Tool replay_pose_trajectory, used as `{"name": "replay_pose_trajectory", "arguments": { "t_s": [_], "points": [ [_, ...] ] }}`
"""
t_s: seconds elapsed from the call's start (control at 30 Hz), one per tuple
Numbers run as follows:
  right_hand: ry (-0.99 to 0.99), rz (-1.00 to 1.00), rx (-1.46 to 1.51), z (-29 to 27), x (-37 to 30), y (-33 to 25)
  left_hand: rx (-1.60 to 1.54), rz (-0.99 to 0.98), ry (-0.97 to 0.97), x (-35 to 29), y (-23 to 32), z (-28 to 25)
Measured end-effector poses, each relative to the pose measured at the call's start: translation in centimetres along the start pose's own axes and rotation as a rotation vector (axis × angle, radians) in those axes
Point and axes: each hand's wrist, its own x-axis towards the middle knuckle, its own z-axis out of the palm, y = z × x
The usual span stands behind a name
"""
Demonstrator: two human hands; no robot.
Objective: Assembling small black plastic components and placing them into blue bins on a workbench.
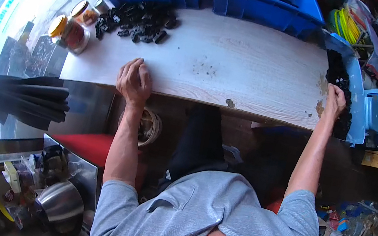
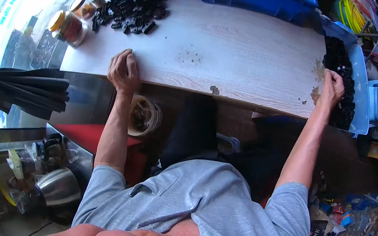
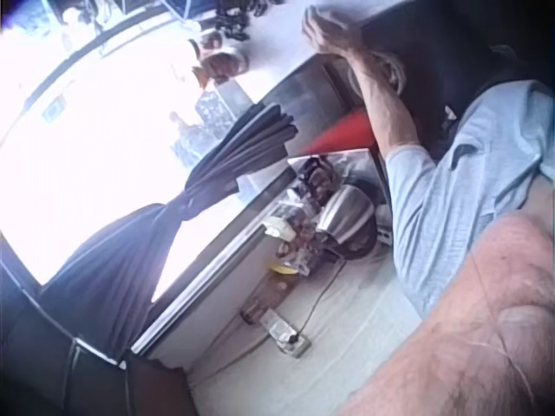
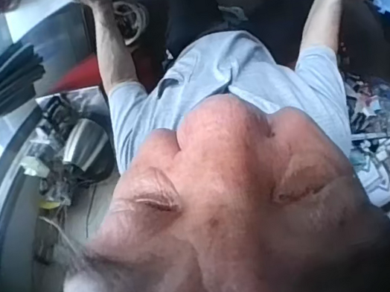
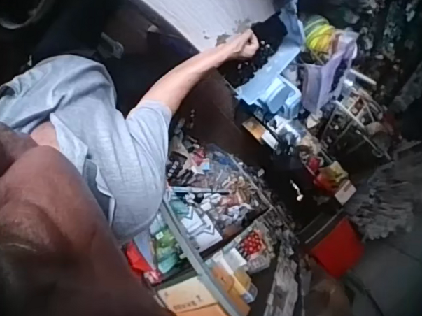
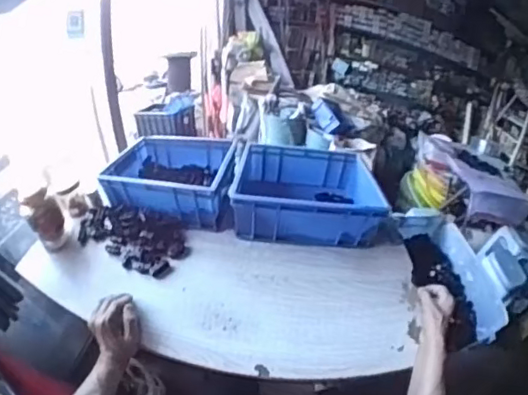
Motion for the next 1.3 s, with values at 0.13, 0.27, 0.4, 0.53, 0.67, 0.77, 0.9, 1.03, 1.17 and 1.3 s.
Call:
{"name": "replay_pose_trajectory", "arguments": {
  "t_s": [0.13, 0.27, 0.4, 0.53, 0.67, 0.77, 0.9, 1.03, 1.17, 1.3],
  "points": [
    [0.001, 0.019, -0.044, 0.0, -0.1, -0.3, -0.003, 0.015, -0.004, 0.1, 0.0, 0.1],
    [-0.012, 0.053, -0.087, 0.4, -0.7, -1.4, 0.016, -0.009, -0.054, -0.1, -0.2, -0.1],
    [-0.009, 0.028, -0.094, 0.5, -1.3, -2.7, 0.036, 0.045, -0.215, 1.4, 2.6, 0.2],
    [0.012, 0.031, -0.161, 0.5, -1.3, -2.9, -0.125, 0.191, -0.231, 6.0, 8.4, 3.6],
    [0.017, 0.023, -0.193, 0.3, -1.0, -1.9, -0.132, 0.338, -0.152, 12.3, 12.8, 8.8],
    [0.028, 0.036, -0.186, 0.4, -0.9, -1.6, -0.084, 0.421, -0.221, 17.0, 15.0, 13.1],
    [0.019, 0.044, -0.109, 0.6, -1.0, -1.5, 0.019, 0.424, -0.341, 20.8, 15.7, 17.7],
    [0.029, 0.049, -0.244, 0.8, -1.1, -2.3, -0.005, 0.391, -0.286, 19.6, 15.6, 18.4],
    [0.05, 0.066, -0.2, 0.4, -0.7, -1.6, -0.049, 0.414, -0.218, 16.3, 15.8, 17.7],
    [0.04, 0.084, -0.203, 0.5, -0.8, -2.4, -0.135, 0.467, -0.104, 13.8, 15.4, 16.6]
  ]
}}
